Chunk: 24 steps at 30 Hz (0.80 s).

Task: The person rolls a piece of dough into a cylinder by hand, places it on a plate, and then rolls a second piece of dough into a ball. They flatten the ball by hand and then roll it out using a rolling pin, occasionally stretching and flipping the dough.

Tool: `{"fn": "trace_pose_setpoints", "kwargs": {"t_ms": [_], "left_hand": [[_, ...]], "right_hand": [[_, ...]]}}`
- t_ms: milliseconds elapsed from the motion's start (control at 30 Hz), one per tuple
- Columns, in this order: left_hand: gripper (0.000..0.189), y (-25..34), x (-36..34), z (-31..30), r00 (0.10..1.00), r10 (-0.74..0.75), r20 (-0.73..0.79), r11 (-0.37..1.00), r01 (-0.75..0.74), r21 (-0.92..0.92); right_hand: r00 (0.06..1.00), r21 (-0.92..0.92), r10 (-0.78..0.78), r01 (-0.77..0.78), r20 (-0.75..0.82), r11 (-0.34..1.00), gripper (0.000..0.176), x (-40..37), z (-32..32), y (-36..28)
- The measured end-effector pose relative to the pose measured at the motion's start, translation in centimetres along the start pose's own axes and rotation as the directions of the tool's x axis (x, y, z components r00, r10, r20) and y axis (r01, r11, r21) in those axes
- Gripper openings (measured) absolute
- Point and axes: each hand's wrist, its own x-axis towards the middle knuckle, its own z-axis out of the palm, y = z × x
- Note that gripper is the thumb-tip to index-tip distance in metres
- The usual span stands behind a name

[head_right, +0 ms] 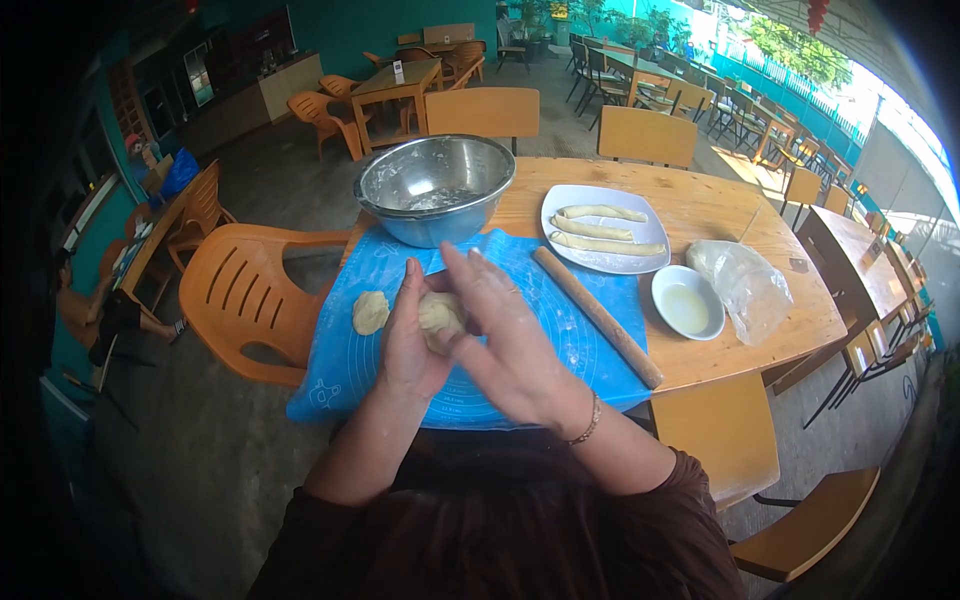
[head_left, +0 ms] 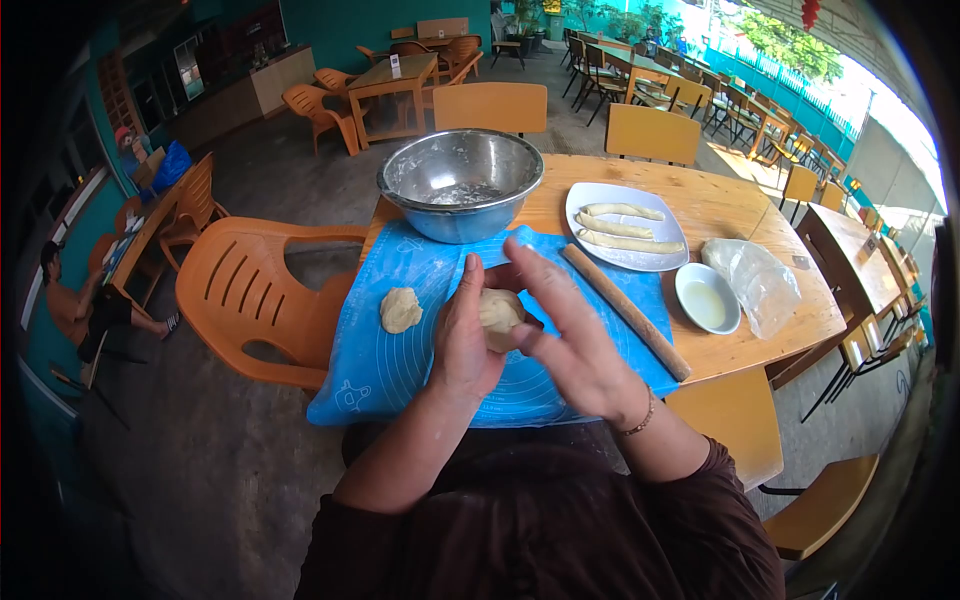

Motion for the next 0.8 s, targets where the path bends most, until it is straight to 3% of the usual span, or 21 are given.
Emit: {"fn": "trace_pose_setpoints", "kwargs": {"t_ms": [33, 100, 133, 167, 200, 233, 267, 300, 333, 367, 433, 500, 567, 633, 667, 700, 733, 767, 800], "left_hand": [[0.06, 0.5, -0.2, -0.6, 1.0, 0.003, -0.005, 1.0, -0.003, -0.002], [0.058, 1.6, -0.7, -1.6, 0.997, -0.005, 0.081, 0.999, 0.009, -0.043], [0.06, 1.6, -0.3, -2.5, 0.978, 0.014, 0.207, 0.99, 0.015, -0.137], [0.06, 1.4, -0.2, -2.3, 0.978, 0.016, 0.21, 0.99, 0.014, -0.139], [0.062, 0.9, -0.3, -1.5, 0.974, 0.087, 0.211, 0.986, -0.055, -0.155], [0.066, 0.2, -0.4, -0.5, 0.965, 0.157, 0.21, 0.978, -0.121, -0.172], [0.066, -0.9, -0.9, 2.3, 0.973, 0.205, 0.107, 0.977, -0.198, -0.075], [0.068, -1.8, -1.5, 4.5, 0.965, 0.261, 0.007, 0.965, -0.261, 0.031], [0.067, -1.5, -1.6, 2.0, 0.925, 0.314, 0.213, 0.93, -0.346, 0.128], [0.067, -2.1, -0.8, 1.2, 0.92, 0.323, 0.22, 0.926, -0.356, 0.128], [0.07, -2.0, -0.3, 0.8, 0.974, 0.177, 0.141, 0.979, -0.19, 0.078], [0.072, -0.7, -0.5, 0.3, 0.972, 0.13, 0.196, 0.988, -0.143, 0.052], [0.073, 0.5, -0.8, 0.0, 0.993, 0.016, 0.115, 0.996, -0.006, -0.086], [0.073, 0.6, -0.6, -0.1, 0.984, 0.023, 0.175, 0.994, -0.004, -0.106], [0.075, -0.2, -0.5, 0.2, 0.969, 0.069, 0.237, 0.995, -0.084, 0.054], [0.077, -1.1, -0.5, 0.8, 0.946, 0.104, 0.306, 0.963, -0.172, 0.207], [0.077, -2.0, -1.2, 3.4, 0.966, 0.239, 0.096, 0.971, -0.238, -0.026], [0.077, -1.9, -0.9, 3.2, 0.965, 0.243, 0.104, 0.97, -0.241, -0.027], [0.077, -1.8, -0.8, 2.5, 0.976, 0.167, 0.139, 0.984, -0.173, 0.034]], "right_hand": [[1.0, 0.001, 0.0, 0.0, 0.006, 1.0, 0.063, 0.0, -0.9, -0.3], [0.94, 0.053, -0.073, 0.096, -0.334, 0.994, 0.071, 0.5, -2.3, -0.4], [0.908, 0.072, -0.121, 0.162, -0.401, 0.984, 0.078, 0.9, -2.4, -0.1], [0.869, 0.084, -0.166, 0.23, -0.466, 0.97, 0.085, 1.4, -2.5, 0.7], [0.868, 0.108, -0.111, 0.185, -0.484, 0.977, 0.084, 1.6, -2.9, 2.2], [0.866, 0.16, -0.079, 0.18, -0.494, 0.971, 0.083, 1.7, -1.4, 2.1], [0.898, 0.13, -0.074, 0.144, -0.435, 0.981, 0.078, 2.0, 1.4, 1.2], [0.945, 0.027, -0.125, 0.14, -0.303, 0.99, 0.077, 1.7, 3.0, 1.8], [0.974, -0.074, -0.16, 0.15, -0.161, 0.986, 0.077, 1.4, 3.9, 2.5], [0.972, -0.079, -0.172, 0.161, -0.161, 0.984, 0.077, 1.6, 3.7, 2.7], [0.992, -0.197, -0.049, 0.026, -0.113, 0.98, 0.079, 1.3, 3.7, 2.9], [0.996, -0.169, -0.047, 0.034, -0.077, 0.985, 0.077, 1.3, 1.9, 3.1], [0.976, 0.315, 0.01, 0.059, -0.216, 0.947, 0.076, 1.7, 0.0, 3.0], [0.965, 0.346, 0.077, 0.014, -0.25, 0.938, 0.073, 1.9, -0.4, 2.4], [0.981, 0.044, 0.033, -0.025, -0.192, 0.999, 0.072, 1.8, 0.9, 1.7], [0.992, -0.264, 0.008, -0.041, -0.123, 0.964, 0.072, 1.6, 2.1, 1.2], [0.989, -0.364, -0.103, 0.059, -0.102, 0.929, 0.071, 0.8, 3.4, 1.5], [0.988, -0.369, -0.108, 0.062, -0.106, 0.927, 0.071, 0.9, 3.0, 1.6], [0.996, -0.366, -0.002, -0.033, -0.094, 0.93, 0.071, 1.1, 2.5, 1.5]]}}
